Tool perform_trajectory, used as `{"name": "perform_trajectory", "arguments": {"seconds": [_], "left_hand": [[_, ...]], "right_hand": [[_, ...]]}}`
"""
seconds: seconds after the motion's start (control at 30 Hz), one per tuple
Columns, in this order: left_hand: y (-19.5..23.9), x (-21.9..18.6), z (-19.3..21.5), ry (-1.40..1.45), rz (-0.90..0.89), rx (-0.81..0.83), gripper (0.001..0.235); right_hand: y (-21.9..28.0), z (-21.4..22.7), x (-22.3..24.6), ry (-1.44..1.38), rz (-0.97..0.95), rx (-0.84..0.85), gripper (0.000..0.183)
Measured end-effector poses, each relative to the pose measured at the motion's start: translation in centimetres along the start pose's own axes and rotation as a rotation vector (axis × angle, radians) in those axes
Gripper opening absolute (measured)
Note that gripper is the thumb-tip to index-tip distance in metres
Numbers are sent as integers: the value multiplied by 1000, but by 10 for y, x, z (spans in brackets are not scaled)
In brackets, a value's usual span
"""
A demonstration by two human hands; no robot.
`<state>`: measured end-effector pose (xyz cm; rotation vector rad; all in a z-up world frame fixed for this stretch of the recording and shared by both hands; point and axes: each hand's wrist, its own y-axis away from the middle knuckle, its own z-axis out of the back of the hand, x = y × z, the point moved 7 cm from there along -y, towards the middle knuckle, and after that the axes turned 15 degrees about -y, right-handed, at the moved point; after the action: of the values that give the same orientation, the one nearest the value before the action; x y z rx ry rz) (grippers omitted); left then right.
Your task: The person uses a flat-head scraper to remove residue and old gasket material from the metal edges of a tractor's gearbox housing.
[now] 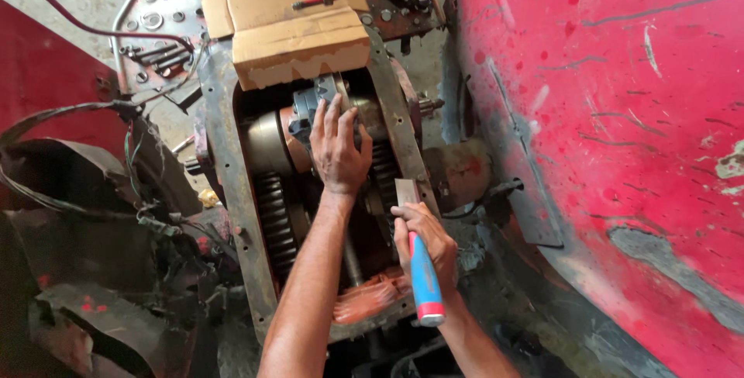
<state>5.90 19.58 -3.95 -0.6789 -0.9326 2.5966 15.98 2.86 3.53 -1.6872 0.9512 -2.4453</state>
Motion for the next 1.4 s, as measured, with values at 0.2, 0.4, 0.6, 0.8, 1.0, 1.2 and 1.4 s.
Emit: {"name": "perform_trajectory", "arguments": {"seconds": [0.2, 0.4, 0.6, 0.8, 1.0, 1.2, 1.4], "left_hand": [[9, 2, -1, -1, 5, 5, 33], [5, 2, -1, 4, 3, 9, 32], [1, 0, 0, 8, 0, 0, 33], [5, 1, 4, 2, -7, -10, 32], [1, -2, 1, -3, -5, 2, 32], [2, 1, -2, 12, 0, -3, 33], [5, 3, -3, 15, -1, 2, 33]], "right_hand": [[3, -1, -13, -39, -64, -29, 7], [6, -5, -16, -3, -85, -62, 12], [0, -9, -7, 86, 66, -28, 8], [-4, -8, -32, -40, -185, -63, 13], [-20, -15, -22, 80, 19, -21, 4], [-21, -26, -28, 97, 18, -165, 3], [-53, -23, -52, 141, -48, -233, 10]]}}
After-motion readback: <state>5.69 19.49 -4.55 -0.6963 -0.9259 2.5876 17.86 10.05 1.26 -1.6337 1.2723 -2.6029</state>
